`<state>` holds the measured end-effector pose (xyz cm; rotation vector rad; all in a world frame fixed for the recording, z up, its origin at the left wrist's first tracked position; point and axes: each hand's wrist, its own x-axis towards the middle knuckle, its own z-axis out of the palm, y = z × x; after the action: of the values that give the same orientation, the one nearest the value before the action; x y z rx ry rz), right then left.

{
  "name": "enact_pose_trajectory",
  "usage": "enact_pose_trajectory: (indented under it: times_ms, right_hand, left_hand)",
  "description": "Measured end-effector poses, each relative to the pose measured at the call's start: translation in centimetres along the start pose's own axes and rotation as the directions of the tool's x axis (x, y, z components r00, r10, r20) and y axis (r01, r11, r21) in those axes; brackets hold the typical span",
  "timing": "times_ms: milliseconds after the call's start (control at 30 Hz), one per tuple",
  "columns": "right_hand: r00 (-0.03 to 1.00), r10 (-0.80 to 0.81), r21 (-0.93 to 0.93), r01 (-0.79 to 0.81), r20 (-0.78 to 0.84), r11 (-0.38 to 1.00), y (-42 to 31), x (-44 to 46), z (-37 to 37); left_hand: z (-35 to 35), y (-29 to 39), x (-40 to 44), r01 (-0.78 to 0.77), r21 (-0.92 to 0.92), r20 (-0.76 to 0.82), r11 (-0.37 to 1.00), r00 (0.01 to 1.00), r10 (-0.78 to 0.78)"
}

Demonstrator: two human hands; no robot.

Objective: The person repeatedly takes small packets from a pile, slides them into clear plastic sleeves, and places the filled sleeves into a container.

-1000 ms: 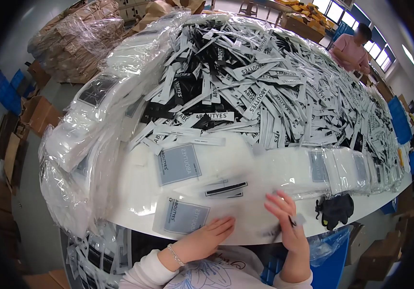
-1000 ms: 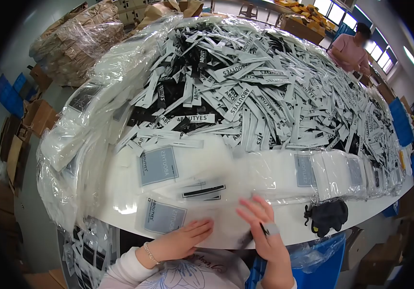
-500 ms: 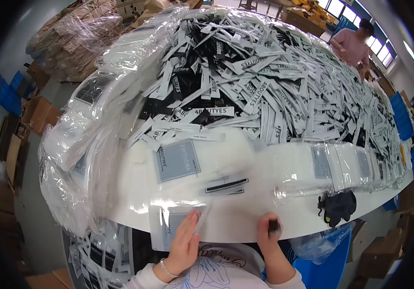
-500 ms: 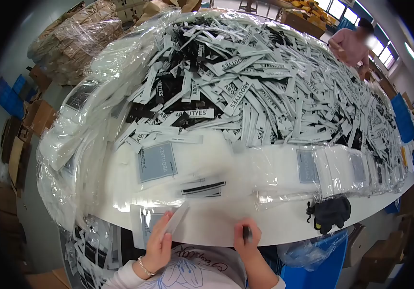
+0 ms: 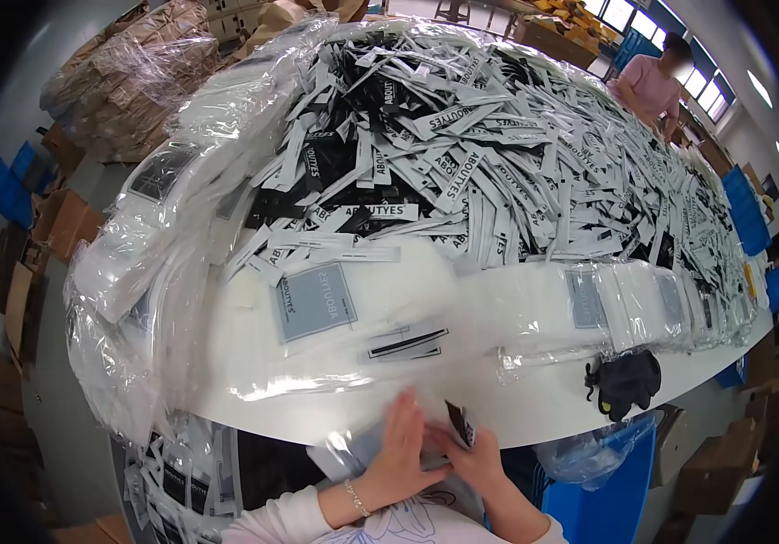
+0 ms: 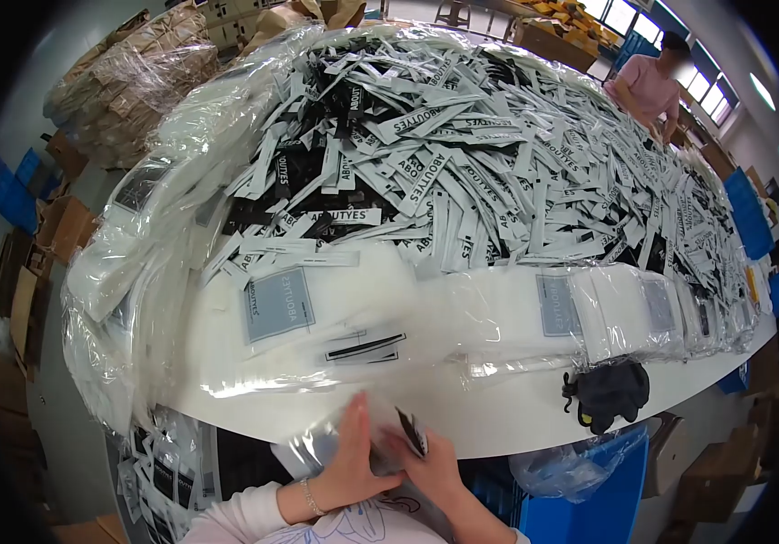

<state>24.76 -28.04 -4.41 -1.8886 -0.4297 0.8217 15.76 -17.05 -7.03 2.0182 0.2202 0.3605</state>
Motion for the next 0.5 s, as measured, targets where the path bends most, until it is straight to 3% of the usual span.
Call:
enact_pose_trajectory:
  times_ms: [67, 167, 367, 467, 500]
  right_hand:
    - [0.992, -0.119, 0.026, 0.118, 0.049, 0.993, -0.5, -0.7, 0.2]
    - [0.971, -0.216, 0.129, 0.203, 0.099, 0.971, -2.5, -1.0, 0.9]
    - [0.841, -0.436, -0.006, 0.462, 0.321, 0.887, -2.5, -0.8, 0.4]
    - [0.889, -0.255, -0.152, 0.332, 0.382, 0.931, -3.4, -0.2, 1.0]
    - [0.852, -0.33, 0.0, 0.362, 0.407, 0.932, -3.5, 0.3, 1.0]
  left_hand:
    - [-1.2, 0.4, 0.3, -0.077, 0.356, -0.111, 0.931, 0.986, 0.124]
    - [-2.6, -0.1, 1.1, -0.188, 0.288, -0.05, 0.939, 0.976, 0.211]
    - [-5.0, 0.7, 0.0, -0.343, 0.104, 0.03, 0.934, 0.939, 0.342]
    - [-6.3, 0.4, -0.7, -0.298, 0.098, 0.095, 0.95, 0.953, 0.289]
    - [-6.7, 0.3, -0.8, -0.271, 0.102, 0.118, 0.957, 0.959, 0.259]
